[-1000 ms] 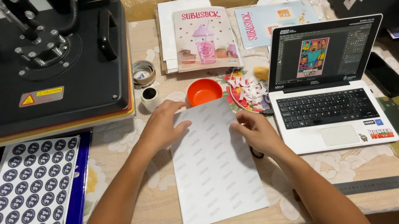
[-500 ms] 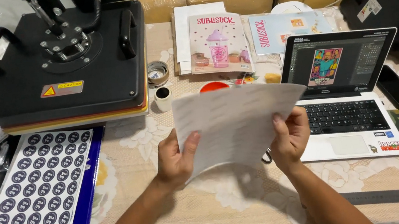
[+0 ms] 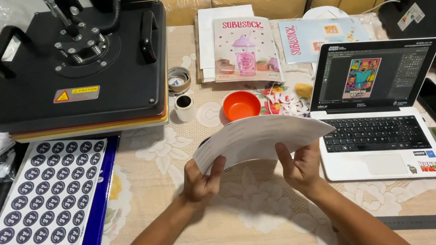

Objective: The person peels small circular stickers from a backing sheet and places them onto a white transfer sheet. They then pick up a sheet of printed circular stickers and a roll of tape, preparing to continue the process.

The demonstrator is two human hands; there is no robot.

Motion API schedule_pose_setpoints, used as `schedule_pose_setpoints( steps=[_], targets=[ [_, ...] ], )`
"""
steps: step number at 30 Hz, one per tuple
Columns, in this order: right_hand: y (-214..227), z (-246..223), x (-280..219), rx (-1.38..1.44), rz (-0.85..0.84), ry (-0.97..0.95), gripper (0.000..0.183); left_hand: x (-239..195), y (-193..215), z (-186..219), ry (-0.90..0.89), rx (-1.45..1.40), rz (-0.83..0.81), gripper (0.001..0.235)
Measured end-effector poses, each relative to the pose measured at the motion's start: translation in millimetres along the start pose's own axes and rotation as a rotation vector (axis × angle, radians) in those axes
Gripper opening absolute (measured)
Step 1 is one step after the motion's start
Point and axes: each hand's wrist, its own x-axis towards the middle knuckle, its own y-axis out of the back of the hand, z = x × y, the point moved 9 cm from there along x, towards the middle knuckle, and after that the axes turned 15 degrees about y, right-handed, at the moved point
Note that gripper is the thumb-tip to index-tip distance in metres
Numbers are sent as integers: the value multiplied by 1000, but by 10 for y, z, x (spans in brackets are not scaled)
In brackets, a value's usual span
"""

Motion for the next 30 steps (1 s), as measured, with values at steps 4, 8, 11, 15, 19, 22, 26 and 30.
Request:
schedule_pose_setpoints(
  steps=[4, 8, 11, 15, 19, 22, 26, 30],
  targets=[
    [-60, 41, -20, -45, -33, -19, 35, -153, 3, -494, -74, 11, 15, 15],
    [-74, 93, -120, -52, -37, -46, 36, -18, 37, -198, -66, 38, 8, 16],
    [-65, 109, -142, -40, -2, -90, 36, 140, 162, 248, -112, 4, 28, 22],
    [-28, 159, -179, -66, -24, -109, 34, 62, 303, -17, -58, -58, 86, 18],
    [-41, -8, -57, -29, -29, -102, 24, 183, 306, 570, -203, 41, 80, 12],
    [89, 60, -194, 23, -57, -173, 20, 192, 450, 726, -183, 109, 99, 21],
    [59, -79, -187, 99, -106, -283, 25, 216, 500, 414, 24, 17, 115, 33],
    [-19, 87, -569, 235, -114, -740, 60, 113, 465, -430, 648, -45, 171, 31]
  ],
)
